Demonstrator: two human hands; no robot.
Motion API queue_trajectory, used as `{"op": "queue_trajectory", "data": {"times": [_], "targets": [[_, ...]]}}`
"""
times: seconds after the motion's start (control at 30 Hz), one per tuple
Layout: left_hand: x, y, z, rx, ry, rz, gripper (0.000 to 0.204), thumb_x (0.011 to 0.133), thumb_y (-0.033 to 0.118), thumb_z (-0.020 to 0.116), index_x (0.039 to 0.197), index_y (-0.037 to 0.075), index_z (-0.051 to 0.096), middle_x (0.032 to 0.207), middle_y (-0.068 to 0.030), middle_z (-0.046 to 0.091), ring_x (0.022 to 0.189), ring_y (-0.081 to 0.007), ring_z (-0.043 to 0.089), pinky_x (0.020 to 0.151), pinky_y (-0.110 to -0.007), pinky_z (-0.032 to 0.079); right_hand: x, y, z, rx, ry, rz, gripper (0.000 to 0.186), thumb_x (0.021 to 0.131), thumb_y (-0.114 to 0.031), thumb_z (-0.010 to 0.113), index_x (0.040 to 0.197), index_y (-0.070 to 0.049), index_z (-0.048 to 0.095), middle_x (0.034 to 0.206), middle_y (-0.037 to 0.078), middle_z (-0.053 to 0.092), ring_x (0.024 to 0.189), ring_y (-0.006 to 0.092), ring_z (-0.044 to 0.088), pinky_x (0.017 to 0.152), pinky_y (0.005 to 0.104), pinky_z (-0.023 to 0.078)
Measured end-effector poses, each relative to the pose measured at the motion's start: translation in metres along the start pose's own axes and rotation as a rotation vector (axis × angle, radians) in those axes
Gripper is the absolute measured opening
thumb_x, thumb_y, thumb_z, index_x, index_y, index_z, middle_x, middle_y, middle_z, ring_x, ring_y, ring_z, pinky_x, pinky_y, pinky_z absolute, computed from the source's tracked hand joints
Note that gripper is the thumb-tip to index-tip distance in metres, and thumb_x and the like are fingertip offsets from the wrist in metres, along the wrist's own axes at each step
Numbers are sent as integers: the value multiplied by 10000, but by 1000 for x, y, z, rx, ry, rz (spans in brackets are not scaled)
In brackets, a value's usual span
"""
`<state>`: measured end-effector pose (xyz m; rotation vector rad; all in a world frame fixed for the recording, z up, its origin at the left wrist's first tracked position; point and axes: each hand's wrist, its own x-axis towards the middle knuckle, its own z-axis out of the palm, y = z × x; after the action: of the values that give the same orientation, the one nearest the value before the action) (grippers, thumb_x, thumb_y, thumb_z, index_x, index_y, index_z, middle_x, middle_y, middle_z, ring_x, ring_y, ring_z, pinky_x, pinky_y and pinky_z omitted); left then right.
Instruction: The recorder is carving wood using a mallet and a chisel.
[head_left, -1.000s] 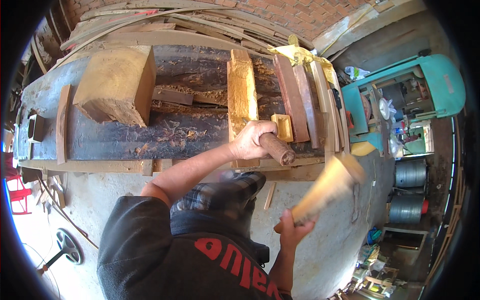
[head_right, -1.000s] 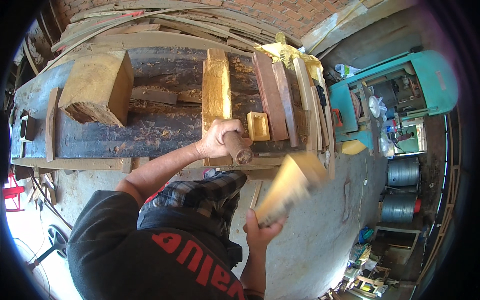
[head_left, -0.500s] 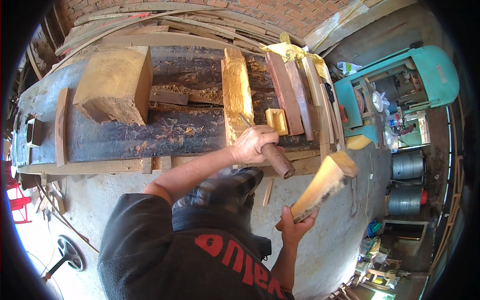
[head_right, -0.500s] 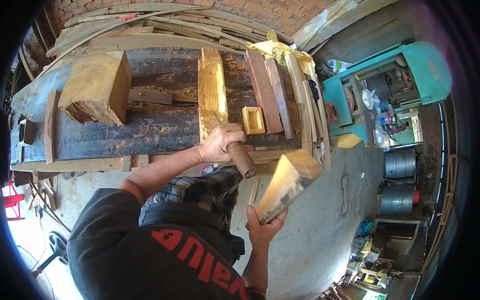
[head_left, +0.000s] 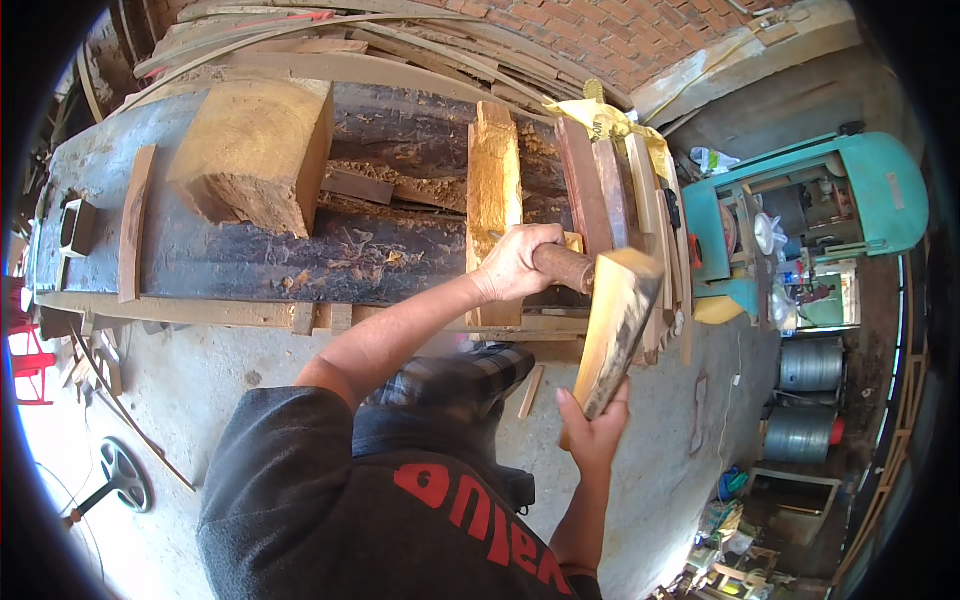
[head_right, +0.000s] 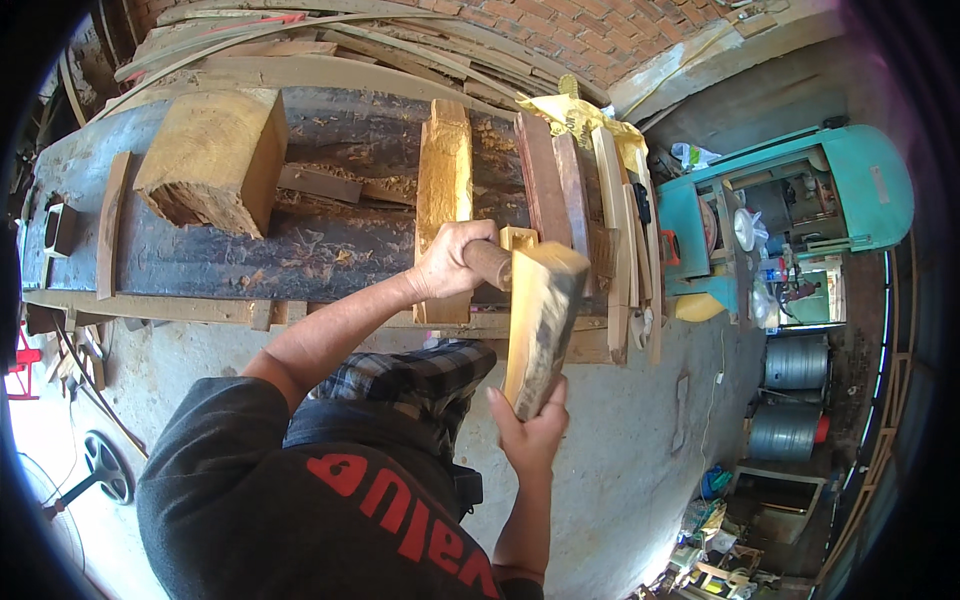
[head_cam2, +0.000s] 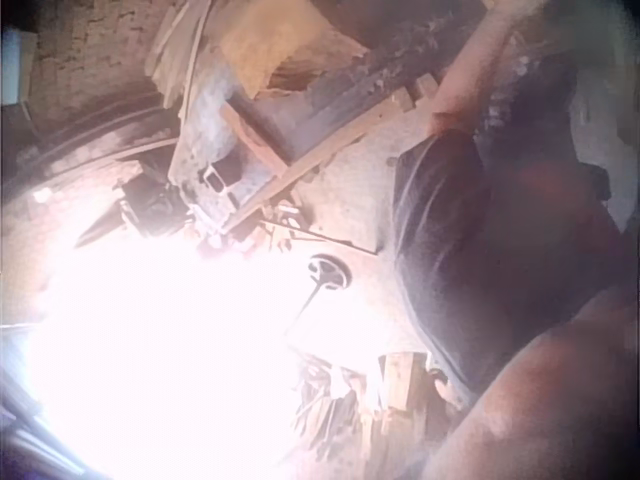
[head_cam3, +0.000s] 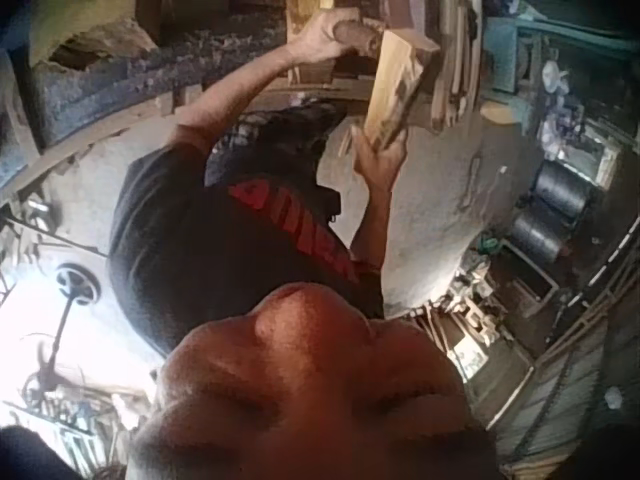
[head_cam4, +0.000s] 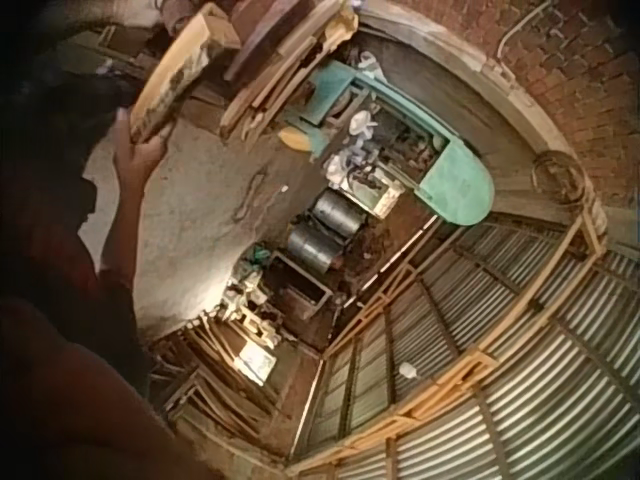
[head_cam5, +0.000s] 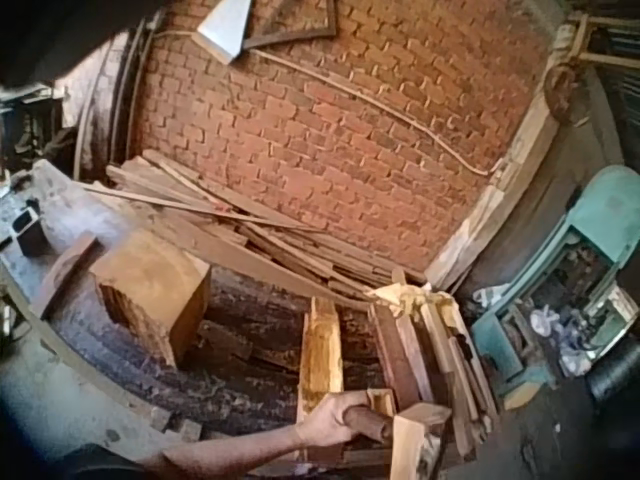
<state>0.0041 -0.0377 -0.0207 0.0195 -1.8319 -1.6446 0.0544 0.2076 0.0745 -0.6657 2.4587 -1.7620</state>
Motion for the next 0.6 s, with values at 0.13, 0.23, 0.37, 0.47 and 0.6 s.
{"op": "queue_trajectory", "data": {"times": [0.13, 0.23, 0.37, 0.47, 0.6], "targets": [[-6, -9, 5, 46, 19, 80, 247, 717, 89, 782, 793, 53, 549, 702, -96, 611, 660, -194, 637, 603, -333, 499, 2, -11, -6, -76, -74, 12, 629, 777, -10, 695, 1314, 36, 371, 843, 80, 561, 657, 151, 568, 626, 295, 506], [-8, -6, 11, 69, -20, 106, 322, 750, 172, 821, 754, 61, 518, 688, -106, 603, 636, -283, 636, 574, -371, 488, 1, -8, -17, -25, -49, -213, 605, 750, -4, 684, 1280, 30, 395, 867, 83, 553, 664, 145, 555, 626, 289, 498], [-7, -6, 15, 116, -6, 133, 378, 765, 226, 828, 726, 69, 486, 659, -100, 570, 611, -312, 605, 554, -402, 469, -5, 35, -20, -307, -56, -306, 565, 754, -125, 786, 1199, 7, 464, 838, 77, 576, 647, 137, 562, 636, 281, 472], [-7, -10, 16, 92, -24, 167, 365, 766, 202, 824, 727, 71, 486, 655, -95, 562, 609, -314, 588, 557, -406, 459, 2, 28, -11, -87, -37, 183, 557, 772, -23, 699, 1254, 12, 422, 845, 65, 530, 670, 133, 545, 579, 270, 481], [-9, -7, 10, 100, -8, 137, 366, 762, 194, 827, 726, 69, 485, 657, -96, 562, 617, -316, 593, 561, -404, 461, 5, -4, -13, 68, 65, 54, 563, 766, -26, 681, 1258, 19, 411, 834, 71, 559, 627, 141, 546, 598, 273, 484]]}}
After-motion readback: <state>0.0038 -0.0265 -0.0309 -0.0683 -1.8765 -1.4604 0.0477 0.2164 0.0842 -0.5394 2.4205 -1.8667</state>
